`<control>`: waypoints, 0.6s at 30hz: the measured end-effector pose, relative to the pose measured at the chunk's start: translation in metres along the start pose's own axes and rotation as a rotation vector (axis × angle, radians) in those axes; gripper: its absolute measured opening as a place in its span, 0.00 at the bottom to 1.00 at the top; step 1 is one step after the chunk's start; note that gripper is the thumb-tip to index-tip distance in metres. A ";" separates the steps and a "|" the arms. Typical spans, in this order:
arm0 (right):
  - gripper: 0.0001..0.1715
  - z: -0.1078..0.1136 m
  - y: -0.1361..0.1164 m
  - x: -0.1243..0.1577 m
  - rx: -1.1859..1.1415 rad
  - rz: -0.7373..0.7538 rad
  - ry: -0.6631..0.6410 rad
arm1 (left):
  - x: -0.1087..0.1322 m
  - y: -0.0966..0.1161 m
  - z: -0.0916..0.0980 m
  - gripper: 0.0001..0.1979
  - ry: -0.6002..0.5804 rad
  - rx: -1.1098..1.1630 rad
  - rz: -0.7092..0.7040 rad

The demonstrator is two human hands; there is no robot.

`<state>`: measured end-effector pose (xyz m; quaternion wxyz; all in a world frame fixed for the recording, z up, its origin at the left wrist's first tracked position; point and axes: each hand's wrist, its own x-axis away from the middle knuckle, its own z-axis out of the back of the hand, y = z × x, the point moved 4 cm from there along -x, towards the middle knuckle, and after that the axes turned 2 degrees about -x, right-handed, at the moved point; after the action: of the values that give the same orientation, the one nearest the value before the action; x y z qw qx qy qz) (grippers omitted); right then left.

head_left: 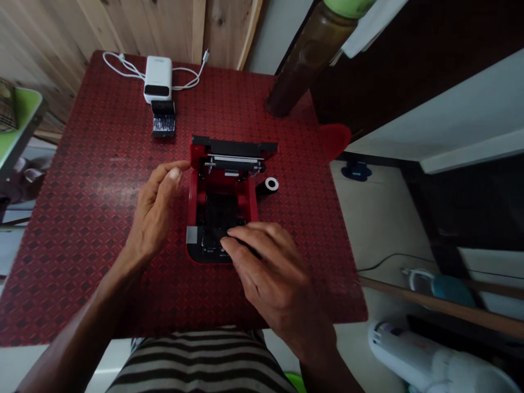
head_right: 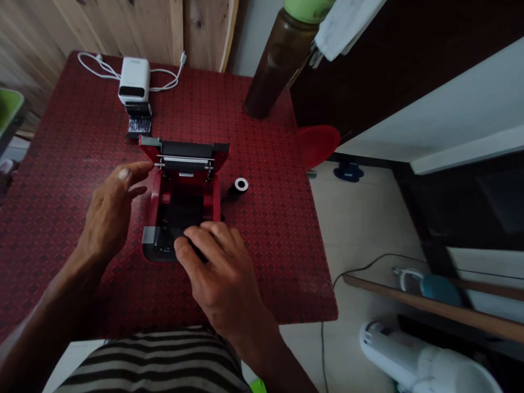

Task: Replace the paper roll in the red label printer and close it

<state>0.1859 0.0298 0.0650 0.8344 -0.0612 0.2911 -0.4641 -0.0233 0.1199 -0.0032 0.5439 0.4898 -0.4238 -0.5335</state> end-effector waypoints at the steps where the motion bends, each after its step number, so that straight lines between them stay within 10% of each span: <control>1: 0.13 -0.001 0.000 0.001 0.000 0.004 0.004 | -0.001 0.002 0.000 0.26 -0.002 0.000 -0.012; 18: 0.12 -0.007 -0.007 0.008 0.034 0.080 0.106 | -0.022 0.049 -0.009 0.29 -0.034 -0.106 -0.214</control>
<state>0.1798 0.0208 0.0583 0.8365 -0.0108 0.3293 -0.4379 -0.0081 0.1399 0.0447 0.5016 0.4935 -0.3494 -0.6187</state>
